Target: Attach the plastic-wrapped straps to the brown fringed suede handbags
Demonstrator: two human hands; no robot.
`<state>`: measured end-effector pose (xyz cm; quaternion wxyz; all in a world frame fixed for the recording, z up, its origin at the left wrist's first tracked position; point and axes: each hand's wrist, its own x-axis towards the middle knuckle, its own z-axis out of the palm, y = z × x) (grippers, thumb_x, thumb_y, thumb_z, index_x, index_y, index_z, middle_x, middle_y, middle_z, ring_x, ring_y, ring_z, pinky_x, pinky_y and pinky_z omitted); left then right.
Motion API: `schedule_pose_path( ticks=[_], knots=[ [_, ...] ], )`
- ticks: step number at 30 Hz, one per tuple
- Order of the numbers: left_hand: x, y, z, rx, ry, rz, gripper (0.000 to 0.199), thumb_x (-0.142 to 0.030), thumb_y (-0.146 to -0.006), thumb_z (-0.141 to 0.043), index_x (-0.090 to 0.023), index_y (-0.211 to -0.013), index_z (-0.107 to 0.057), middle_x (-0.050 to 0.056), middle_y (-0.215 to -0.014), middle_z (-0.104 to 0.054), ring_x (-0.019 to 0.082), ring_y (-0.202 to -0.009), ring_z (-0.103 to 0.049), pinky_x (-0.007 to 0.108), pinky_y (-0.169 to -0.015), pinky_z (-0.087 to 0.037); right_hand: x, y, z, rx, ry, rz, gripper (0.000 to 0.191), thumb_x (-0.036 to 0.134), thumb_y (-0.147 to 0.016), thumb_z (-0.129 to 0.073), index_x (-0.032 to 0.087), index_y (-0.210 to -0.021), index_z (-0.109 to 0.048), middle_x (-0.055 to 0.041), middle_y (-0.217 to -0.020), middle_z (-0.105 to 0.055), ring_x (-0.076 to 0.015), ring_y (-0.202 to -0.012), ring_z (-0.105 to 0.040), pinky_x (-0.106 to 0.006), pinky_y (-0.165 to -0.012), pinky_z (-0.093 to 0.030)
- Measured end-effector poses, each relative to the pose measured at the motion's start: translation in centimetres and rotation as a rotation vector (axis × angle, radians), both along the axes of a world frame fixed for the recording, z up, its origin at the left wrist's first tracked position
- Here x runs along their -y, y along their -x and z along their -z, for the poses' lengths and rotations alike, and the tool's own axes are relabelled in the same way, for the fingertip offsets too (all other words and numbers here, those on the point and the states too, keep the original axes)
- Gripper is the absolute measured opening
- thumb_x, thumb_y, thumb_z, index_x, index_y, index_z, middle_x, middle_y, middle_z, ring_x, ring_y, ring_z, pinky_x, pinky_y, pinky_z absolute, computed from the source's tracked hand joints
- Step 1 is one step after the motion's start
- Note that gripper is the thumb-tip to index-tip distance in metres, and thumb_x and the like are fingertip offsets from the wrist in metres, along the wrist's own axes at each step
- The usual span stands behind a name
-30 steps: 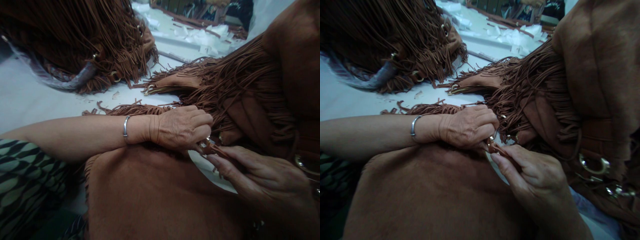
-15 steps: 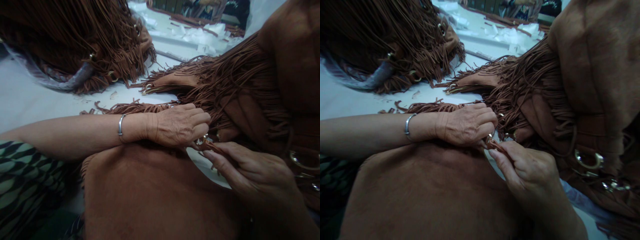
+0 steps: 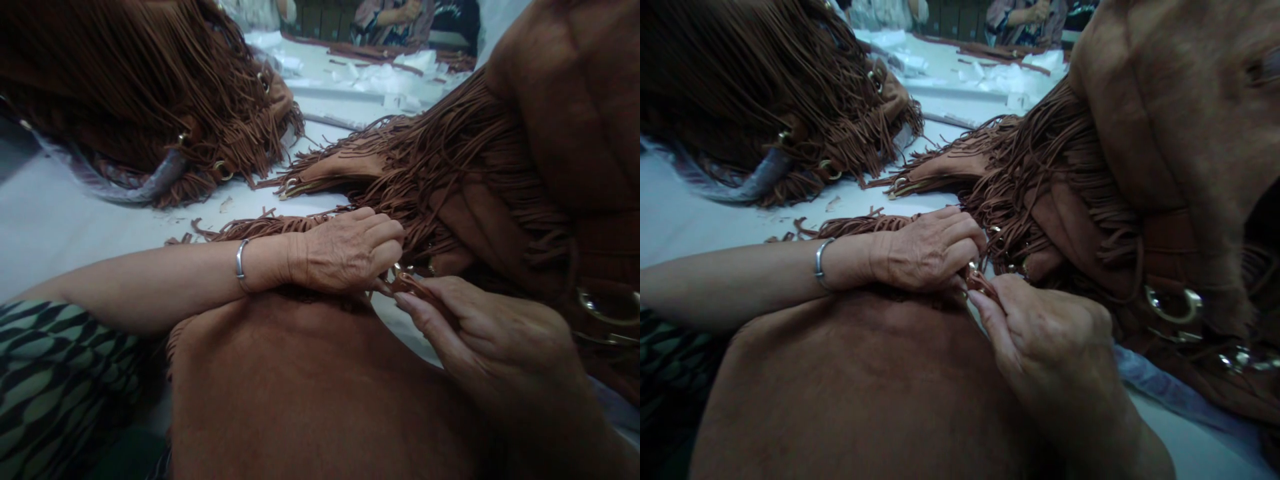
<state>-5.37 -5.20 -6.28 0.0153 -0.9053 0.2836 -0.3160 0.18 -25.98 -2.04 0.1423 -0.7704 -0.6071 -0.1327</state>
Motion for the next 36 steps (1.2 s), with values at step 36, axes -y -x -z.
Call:
schedule_pose_path(
  ticks=[36],
  knots=[
    [-0.2, 0.4, -0.2, -0.031, -0.092, 0.065, 0.038, -0.04, -0.099, -0.029, -0.014, -0.089, -0.055, 0.009, -0.097, -0.059, 0.019, -0.085, -0.05, 0.033, -0.076, -0.04, -0.6, -0.2, -1.1, -0.549, 0.009, -0.028, 0.034, 0.028, -0.089, -0.047, 0.018, -0.058, -0.055, 0.0024, -0.051, -0.053, -0.01, -0.044, -0.048, -0.025, -0.046, -0.031]
  ],
)
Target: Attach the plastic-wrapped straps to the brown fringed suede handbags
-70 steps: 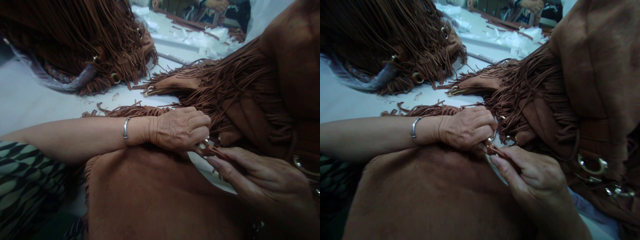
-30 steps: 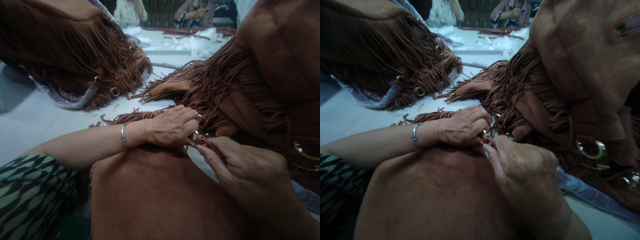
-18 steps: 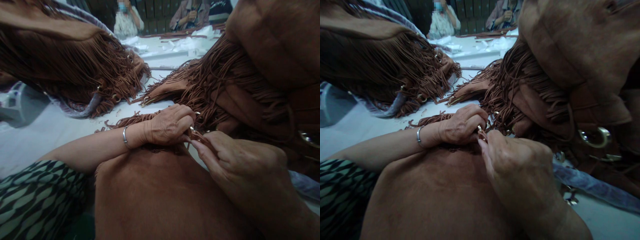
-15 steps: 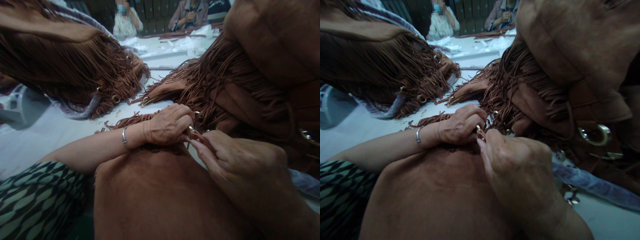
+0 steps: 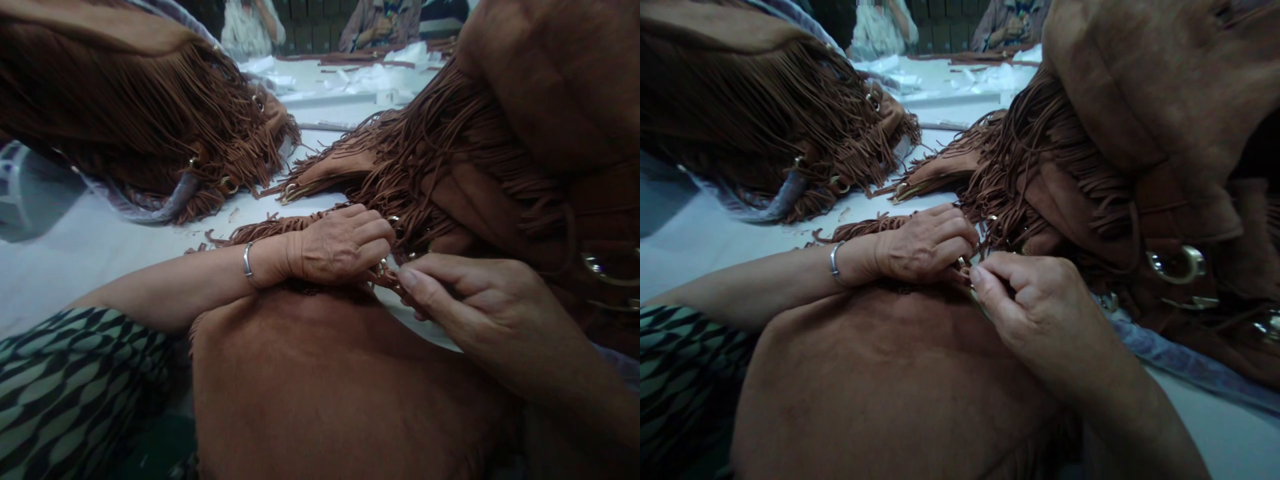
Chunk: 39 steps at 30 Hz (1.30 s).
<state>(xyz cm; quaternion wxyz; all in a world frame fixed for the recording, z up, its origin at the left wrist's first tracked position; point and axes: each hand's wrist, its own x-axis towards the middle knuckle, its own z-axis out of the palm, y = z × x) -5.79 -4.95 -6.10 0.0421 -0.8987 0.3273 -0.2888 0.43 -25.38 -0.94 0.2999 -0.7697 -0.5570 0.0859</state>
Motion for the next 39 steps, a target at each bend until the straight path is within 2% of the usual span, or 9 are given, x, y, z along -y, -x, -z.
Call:
schedule_pose_path(
  ticks=[6, 12, 16, 21, 28, 32, 34, 39],
  knots=[
    [0.2, 0.3, -0.3, -0.036, -0.048, -0.067, 0.037, -0.035, -0.1, -0.026, -0.014, -0.091, -0.055, 0.009, -0.099, -0.059, 0.019, -0.088, -0.049, 0.032, -0.079, -0.039, 0.2, -0.1, -0.3, -0.048, 0.115, -0.093, 0.023, 0.024, -0.086, -0.05, 0.018, -0.069, -0.064, 0.0028, -0.056, -0.06, -0.0103, -0.047, -0.054, -0.023, -0.045, -0.033],
    [0.2, -0.1, 0.1, -0.004, -0.039, -0.093, 0.044, -0.043, -0.099, -0.024, -0.014, -0.09, -0.056, 0.009, -0.097, -0.059, 0.021, -0.089, -0.05, 0.033, -0.079, -0.04, 0.6, -0.1, 0.5, 0.242, 0.075, -0.004, 0.019, 0.022, -0.085, -0.049, 0.018, -0.079, -0.067, -0.0004, -0.061, -0.065, -0.0168, -0.051, -0.06, -0.027, -0.047, -0.038],
    [0.3, 0.0, -0.2, -0.002, -0.052, -0.101, 0.035, -0.039, -0.098, -0.033, -0.013, -0.088, -0.055, 0.01, -0.095, -0.059, 0.021, -0.086, -0.049, 0.033, -0.076, -0.04, 0.7, -0.2, 1.1, 0.403, 0.021, 0.015, 0.021, 0.023, -0.088, -0.047, 0.017, -0.088, -0.067, -0.0036, -0.075, -0.07, -0.0213, -0.06, -0.066, -0.031, -0.054, -0.045],
    [0.5, 0.3, -0.9, -0.061, -0.095, -0.093, 0.026, -0.025, -0.098, -0.033, -0.013, -0.088, -0.055, 0.009, -0.095, -0.058, 0.02, -0.084, -0.048, 0.034, -0.075, -0.038, 1.1, -0.4, 1.4, 0.524, 0.034, 0.017, 0.025, 0.024, -0.09, -0.043, 0.017, -0.094, -0.067, -0.0058, -0.087, -0.072, -0.021, -0.063, -0.067, -0.031, -0.054, -0.044],
    [0.8, 0.5, -1.2, -0.108, -0.141, -0.091, 0.028, -0.021, -0.098, -0.029, -0.013, -0.09, -0.056, 0.009, -0.092, -0.056, 0.021, -0.086, -0.048, 0.036, -0.074, -0.035, 1.4, -0.4, 1.3, 0.546, 0.026, 0.002, 0.022, 0.025, -0.09, -0.046, 0.019, -0.093, -0.067, -0.0043, -0.085, -0.072, -0.0205, -0.065, -0.068, -0.031, -0.056, -0.045],
    [1.0, 0.6, -1.3, -0.113, -0.14, -0.054, 0.03, -0.019, -0.098, -0.027, -0.013, -0.09, -0.055, 0.009, -0.091, -0.056, 0.021, -0.087, -0.049, 0.036, -0.072, -0.035, 1.2, -0.4, 1.2, 0.584, -0.027, -0.057, 0.023, 0.022, -0.09, -0.045, 0.016, -0.083, -0.066, -0.0079, -0.083, -0.073, -0.02, -0.057, -0.066, -0.031, -0.046, -0.041],
    [1.0, 0.6, -1.2, -0.09, -0.137, -0.038, 0.031, -0.02, -0.099, -0.025, -0.014, -0.091, -0.055, 0.009, -0.091, -0.056, 0.021, -0.087, -0.049, 0.036, -0.072, -0.035, 1.1, -0.5, 1.1, 0.56, -0.051, -0.116, 0.025, 0.02, -0.091, -0.042, 0.017, -0.082, -0.065, -0.0072, -0.081, -0.073, -0.018, -0.054, -0.065, -0.03, -0.043, -0.04],
    [0.8, 0.5, -1.0, -0.048, -0.122, 0.017, 0.033, -0.024, -0.1, -0.024, -0.014, -0.091, -0.055, 0.008, -0.093, -0.057, 0.019, -0.085, -0.049, 0.034, -0.072, -0.036, 1.3, -0.7, 0.9, 0.424, -0.052, -0.207, 0.023, 0.019, -0.092, -0.042, 0.021, -0.089, -0.064, -0.0038, -0.088, -0.073, -0.0159, -0.062, -0.068, -0.028, -0.045, -0.045]
  ],
)
